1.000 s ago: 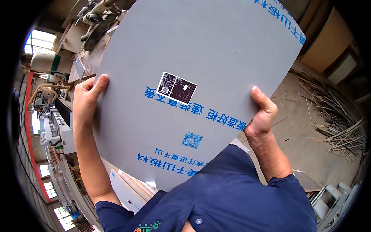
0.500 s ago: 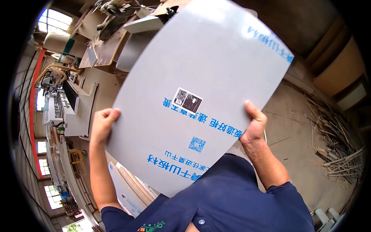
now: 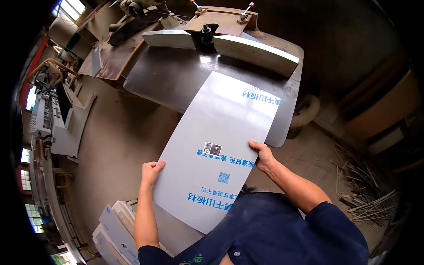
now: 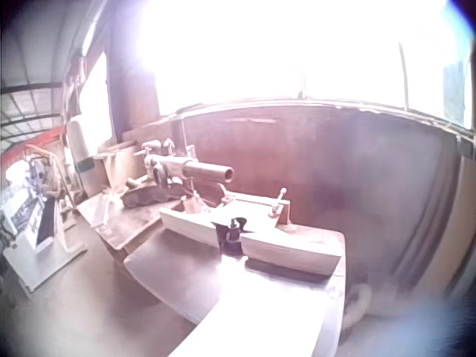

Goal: The person picks up several large rectangular wooden panels one at a time and feeds them through a stationary shaping machine by hand, then places a black plastic strip onto the edge of a finished panel.

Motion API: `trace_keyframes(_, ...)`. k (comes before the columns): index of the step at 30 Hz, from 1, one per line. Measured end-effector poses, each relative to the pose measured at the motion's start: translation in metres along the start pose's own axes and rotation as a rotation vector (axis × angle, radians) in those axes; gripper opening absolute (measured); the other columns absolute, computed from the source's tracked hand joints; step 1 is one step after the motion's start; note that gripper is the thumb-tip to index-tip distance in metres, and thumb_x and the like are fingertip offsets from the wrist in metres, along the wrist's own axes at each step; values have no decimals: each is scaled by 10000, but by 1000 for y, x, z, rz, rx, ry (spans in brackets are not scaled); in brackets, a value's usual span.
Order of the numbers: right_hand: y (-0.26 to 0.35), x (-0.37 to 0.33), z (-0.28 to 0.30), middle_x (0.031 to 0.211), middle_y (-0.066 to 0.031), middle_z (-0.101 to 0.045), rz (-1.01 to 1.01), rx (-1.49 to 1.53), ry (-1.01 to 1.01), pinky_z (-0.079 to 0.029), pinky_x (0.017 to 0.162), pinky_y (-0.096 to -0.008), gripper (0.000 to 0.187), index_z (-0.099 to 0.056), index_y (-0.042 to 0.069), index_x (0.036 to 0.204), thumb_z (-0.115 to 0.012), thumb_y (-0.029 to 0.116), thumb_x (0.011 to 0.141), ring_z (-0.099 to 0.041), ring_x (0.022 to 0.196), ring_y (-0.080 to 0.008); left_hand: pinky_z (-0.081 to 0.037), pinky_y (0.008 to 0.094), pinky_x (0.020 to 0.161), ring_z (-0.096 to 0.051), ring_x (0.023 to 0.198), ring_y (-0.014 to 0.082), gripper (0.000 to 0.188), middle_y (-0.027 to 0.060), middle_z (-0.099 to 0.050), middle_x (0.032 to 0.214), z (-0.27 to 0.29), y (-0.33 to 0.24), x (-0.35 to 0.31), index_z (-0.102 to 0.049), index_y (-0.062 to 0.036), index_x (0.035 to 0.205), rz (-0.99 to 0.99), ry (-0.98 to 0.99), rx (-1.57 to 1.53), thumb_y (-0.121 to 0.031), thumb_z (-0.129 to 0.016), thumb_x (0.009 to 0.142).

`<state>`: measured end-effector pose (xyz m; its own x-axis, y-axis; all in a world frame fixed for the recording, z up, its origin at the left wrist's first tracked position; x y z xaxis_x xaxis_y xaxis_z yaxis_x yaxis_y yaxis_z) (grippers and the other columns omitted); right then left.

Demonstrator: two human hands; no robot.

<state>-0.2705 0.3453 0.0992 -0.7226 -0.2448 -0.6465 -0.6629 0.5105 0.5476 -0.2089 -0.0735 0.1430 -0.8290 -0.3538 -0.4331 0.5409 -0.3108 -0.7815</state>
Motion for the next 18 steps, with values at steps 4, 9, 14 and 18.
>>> trace_keyframes(4, 35, 9, 25, 1004, -169, -666, -136, -486, -119, -531, 775, -348, 469, -613, -44, 1089, -588, 384, 898, -656, 886, -252, -381, 260, 482, -480, 522, 75, 337, 11, -588, 596, -29, 21, 28, -657, 24, 661, 45, 40, 5, -254, -736, 836)
trace_keyframes(9, 72, 15, 54, 605, -140, -652, -111, -996, -145, -511, 526, -288, 496, -671, -22, 720, -599, 437, 894, -634, 523, -194, -439, 263, 533, -545, 569, 94, 308, 45, -648, 668, -51, 19, 50, -695, 48, 744, 78, 53, -57, -232, -697, 870)
trace_keyframes(14, 155, 25, 22, 701, -140, -674, 618, -1423, -300, -510, 605, -361, 283, -652, -14, 761, -661, 259, 837, -667, 637, -241, -449, 264, 567, -562, 602, 95, 327, 46, -660, 697, -62, 15, 68, -699, 49, 760, 109, 81, -117, -249, -668, 891)
trace_keyframes(18, 184, 68, 8, 1254, -182, -565, 960, -1649, -73, -435, 963, -389, 437, -572, 14, 1190, -653, 244, 827, -545, 1151, -309, -358, 261, 519, -454, 567, 68, 360, -13, -568, 609, -83, 6, 73, -679, 49, 708, 126, 44, -77, -272, -686, 871)
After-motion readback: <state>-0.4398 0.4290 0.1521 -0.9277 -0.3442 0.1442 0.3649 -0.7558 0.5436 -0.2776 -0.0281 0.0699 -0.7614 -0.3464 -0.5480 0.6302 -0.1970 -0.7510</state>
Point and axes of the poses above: each hand's wrist, its own x-axis towards the middle knuckle, its own z-axis out of the back of the hand, y = z × x, the point moved 5 cm from there along x, towards the middle knuckle
